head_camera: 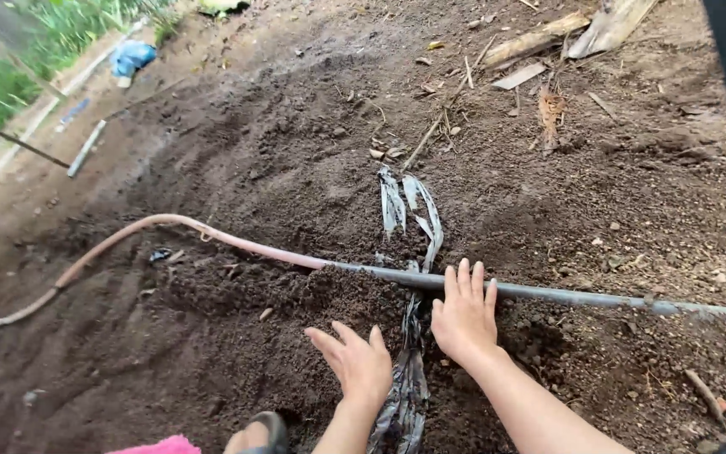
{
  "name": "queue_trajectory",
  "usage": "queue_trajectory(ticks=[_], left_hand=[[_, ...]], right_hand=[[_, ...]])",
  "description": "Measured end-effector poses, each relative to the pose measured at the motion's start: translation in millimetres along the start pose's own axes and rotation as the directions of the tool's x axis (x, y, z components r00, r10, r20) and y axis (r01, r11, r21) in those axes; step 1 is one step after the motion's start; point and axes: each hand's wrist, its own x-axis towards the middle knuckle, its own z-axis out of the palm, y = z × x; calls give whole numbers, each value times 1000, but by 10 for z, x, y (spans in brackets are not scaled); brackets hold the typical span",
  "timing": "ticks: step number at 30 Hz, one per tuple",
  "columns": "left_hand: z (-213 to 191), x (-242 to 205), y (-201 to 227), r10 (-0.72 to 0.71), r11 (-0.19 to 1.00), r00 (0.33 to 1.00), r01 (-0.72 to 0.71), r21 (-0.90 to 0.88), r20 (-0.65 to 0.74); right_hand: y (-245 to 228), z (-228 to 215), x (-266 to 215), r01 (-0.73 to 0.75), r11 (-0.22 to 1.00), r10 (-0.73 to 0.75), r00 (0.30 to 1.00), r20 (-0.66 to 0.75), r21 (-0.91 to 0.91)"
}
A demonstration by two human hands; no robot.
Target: Burying a PVC pipe and a flexible hose in the ground by manually sweeping and patting soil over them with hands.
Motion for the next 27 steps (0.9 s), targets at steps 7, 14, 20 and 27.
queue_trajectory(ticks=[7, 14, 20, 27], left_hand=[[365, 173, 9, -56, 979, 998, 52, -199, -18], [58, 422, 614, 186, 909, 980, -197, -367, -64], [182, 754, 876, 404, 913, 913, -406, 37, 45], [-481, 628, 1036, 449, 801, 846, -238, -550, 288]], right_hand=[[-39, -10, -11, 0, 996, 2, 999, -32, 86], [18, 262, 314, -9, 999, 10, 1000, -19, 45], [-67, 131, 263, -77, 995, 74, 996, 45, 62], [-566, -158, -198, -173, 899, 155, 985, 77, 401]])
